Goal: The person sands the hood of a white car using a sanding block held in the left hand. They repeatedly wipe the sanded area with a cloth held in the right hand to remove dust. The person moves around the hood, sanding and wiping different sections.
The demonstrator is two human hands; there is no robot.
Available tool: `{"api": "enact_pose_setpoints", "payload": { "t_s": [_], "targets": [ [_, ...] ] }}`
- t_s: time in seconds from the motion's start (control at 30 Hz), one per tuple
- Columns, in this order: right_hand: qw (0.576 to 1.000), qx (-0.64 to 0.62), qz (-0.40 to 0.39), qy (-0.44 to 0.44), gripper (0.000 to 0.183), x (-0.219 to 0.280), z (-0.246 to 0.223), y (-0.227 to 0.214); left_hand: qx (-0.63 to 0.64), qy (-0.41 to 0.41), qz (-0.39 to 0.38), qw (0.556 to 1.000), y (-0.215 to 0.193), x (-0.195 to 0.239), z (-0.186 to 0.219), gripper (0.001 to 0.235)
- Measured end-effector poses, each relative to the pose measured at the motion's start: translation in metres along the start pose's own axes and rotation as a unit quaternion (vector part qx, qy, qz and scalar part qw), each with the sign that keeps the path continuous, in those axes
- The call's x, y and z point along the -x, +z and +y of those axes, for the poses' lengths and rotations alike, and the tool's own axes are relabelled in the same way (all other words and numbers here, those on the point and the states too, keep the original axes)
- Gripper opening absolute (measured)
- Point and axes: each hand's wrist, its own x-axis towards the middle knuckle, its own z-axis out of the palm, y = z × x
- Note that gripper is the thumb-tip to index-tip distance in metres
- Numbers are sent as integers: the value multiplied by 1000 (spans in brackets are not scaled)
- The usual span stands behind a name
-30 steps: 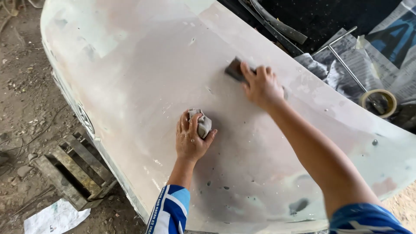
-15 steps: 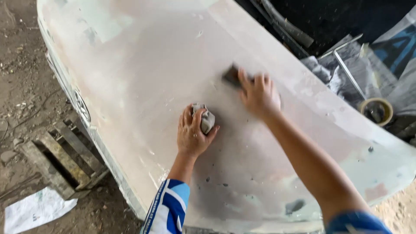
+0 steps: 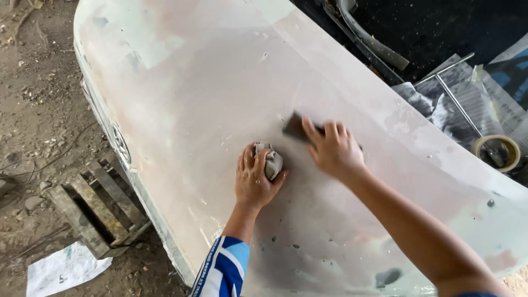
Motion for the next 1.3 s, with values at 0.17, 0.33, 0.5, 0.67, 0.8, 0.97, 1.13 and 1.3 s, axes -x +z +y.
{"api": "enact_pose_setpoints", "payload": {
  "t_s": [0.17, 0.33, 0.5, 0.67, 0.8, 0.97, 1.13, 1.3],
  "targets": [
    [997, -6, -64, 45, 67, -62, 19, -19, -12, 5, 6, 1000, 4, 4, -5, 65],
    [989, -46, -16, 136, 67, -88, 13, -24, 15, 3, -14, 1000, 2, 7, -5, 66],
    [1000, 14, 6, -19, 69, 6, 1, 0, -15, -5, 10, 1000, 0, 5, 2, 67],
    [996, 4, -18, 93, 68, -117, 41, 1, -1, 3, 16, 1000, 2, 2, -2, 65],
    [979, -87, -52, 178, 65, -113, 7, -35, 14, 2, -2, 1000, -3, 2, 0, 65],
    [997, 12, -61, 37, 69, -24, 1, -17, 2, 5, 15, 1000, 1, -1, 3, 63],
    [996, 21, -20, 84, 70, -128, 35, -2, -13, 8, 22, 1000, 2, 0, -3, 62],
    [997, 12, -20, 77, 72, -85, 11, 4, 20, 0, 2, 1000, -2, 1, -2, 64]
  ]
}}
